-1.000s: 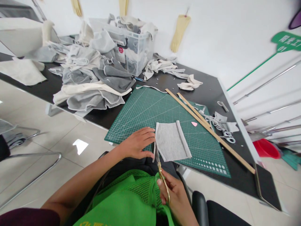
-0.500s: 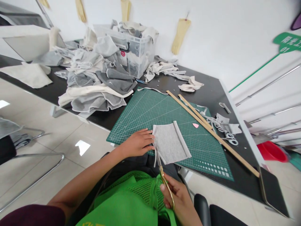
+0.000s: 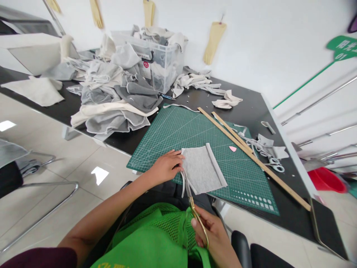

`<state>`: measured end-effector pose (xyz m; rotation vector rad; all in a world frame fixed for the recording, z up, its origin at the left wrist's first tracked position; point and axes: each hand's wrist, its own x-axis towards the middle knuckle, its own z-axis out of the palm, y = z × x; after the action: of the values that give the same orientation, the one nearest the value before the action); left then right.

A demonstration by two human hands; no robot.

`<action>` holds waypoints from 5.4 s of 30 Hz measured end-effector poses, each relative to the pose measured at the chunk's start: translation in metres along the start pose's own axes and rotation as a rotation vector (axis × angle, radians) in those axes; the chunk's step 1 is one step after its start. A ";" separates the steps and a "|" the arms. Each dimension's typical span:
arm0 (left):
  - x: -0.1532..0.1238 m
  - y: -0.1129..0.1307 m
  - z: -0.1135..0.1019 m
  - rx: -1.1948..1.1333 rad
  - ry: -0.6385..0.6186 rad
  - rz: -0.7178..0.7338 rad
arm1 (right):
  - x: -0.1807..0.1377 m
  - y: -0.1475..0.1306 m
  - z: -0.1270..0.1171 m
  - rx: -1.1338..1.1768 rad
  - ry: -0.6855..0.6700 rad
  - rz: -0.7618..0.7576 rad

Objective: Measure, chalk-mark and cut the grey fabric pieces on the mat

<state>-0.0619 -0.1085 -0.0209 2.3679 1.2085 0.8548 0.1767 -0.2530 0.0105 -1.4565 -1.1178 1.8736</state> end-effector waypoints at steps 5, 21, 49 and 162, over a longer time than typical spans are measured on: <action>0.010 -0.007 0.003 0.066 0.033 -0.028 | 0.007 0.003 0.008 -0.010 0.027 -0.007; -0.013 0.006 -0.013 0.031 -0.006 0.090 | 0.008 -0.004 0.004 -0.069 -0.030 -0.017; -0.023 0.016 -0.021 0.275 -0.061 0.038 | 0.013 -0.003 -0.001 0.088 -0.085 -0.027; -0.041 0.016 -0.028 0.126 -0.126 0.221 | 0.014 -0.003 0.025 0.076 0.073 -0.081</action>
<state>-0.0894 -0.1506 -0.0055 2.6501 0.9914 0.6990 0.1482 -0.2476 0.0071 -1.4050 -1.0438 1.7736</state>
